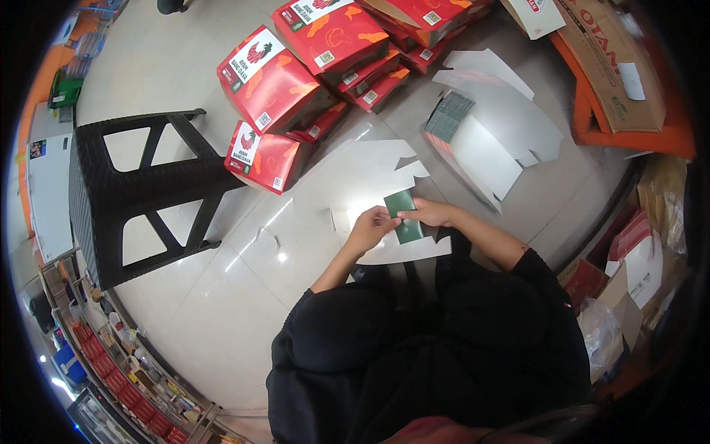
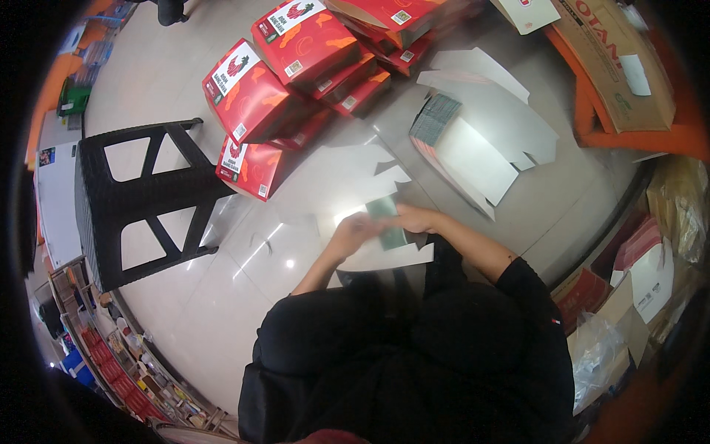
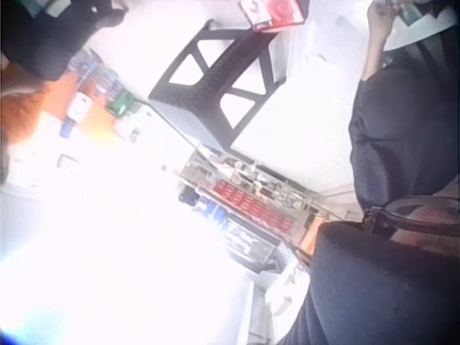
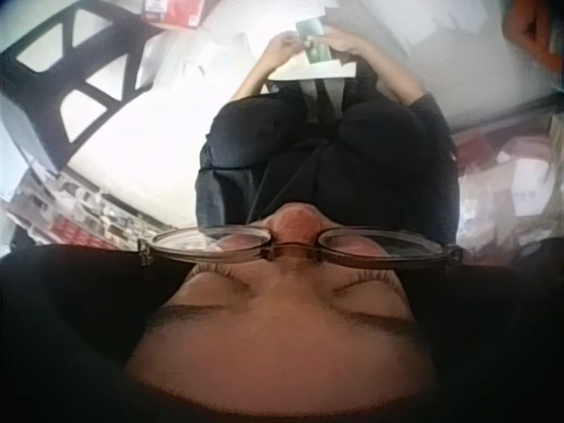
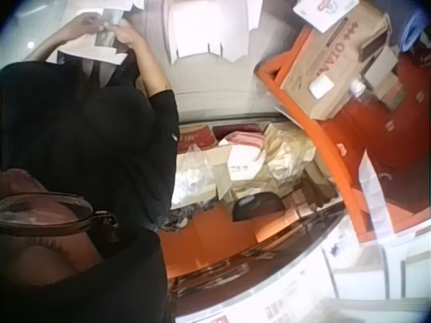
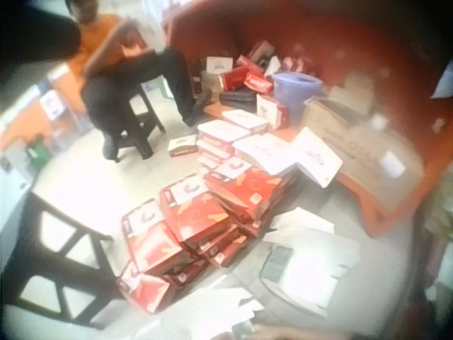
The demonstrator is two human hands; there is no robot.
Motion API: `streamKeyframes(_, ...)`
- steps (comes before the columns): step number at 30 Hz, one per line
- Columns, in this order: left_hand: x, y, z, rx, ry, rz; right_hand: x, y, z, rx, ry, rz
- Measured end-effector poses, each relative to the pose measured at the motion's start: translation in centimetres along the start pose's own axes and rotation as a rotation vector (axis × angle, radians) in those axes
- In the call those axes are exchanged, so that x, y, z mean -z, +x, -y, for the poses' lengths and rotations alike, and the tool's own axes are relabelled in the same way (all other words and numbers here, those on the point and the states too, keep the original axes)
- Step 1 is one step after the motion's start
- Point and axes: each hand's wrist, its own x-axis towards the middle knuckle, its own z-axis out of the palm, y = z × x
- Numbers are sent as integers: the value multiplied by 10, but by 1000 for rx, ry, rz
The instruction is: The person sits on the floor and repeatedly assembles small red and white cardboard boxes by folding flaps and inserting green inserts. The person stacks completed boxes nearby while another person works in the background.
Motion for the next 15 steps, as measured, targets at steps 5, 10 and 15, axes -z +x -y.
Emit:
streamKeyframes(5, -19, 6, 25, 57, -461, 181, 9, -10, -17, -272, -9, 36)
streamKeyframes(10, -29, 9, 29, 56, -396, 195, 9, -23, -31, -278, 177, -134)
streamKeyframes(15, -22, 14, 24, 63, -494, 89, 22, -53, -39, 26, 699, -340)
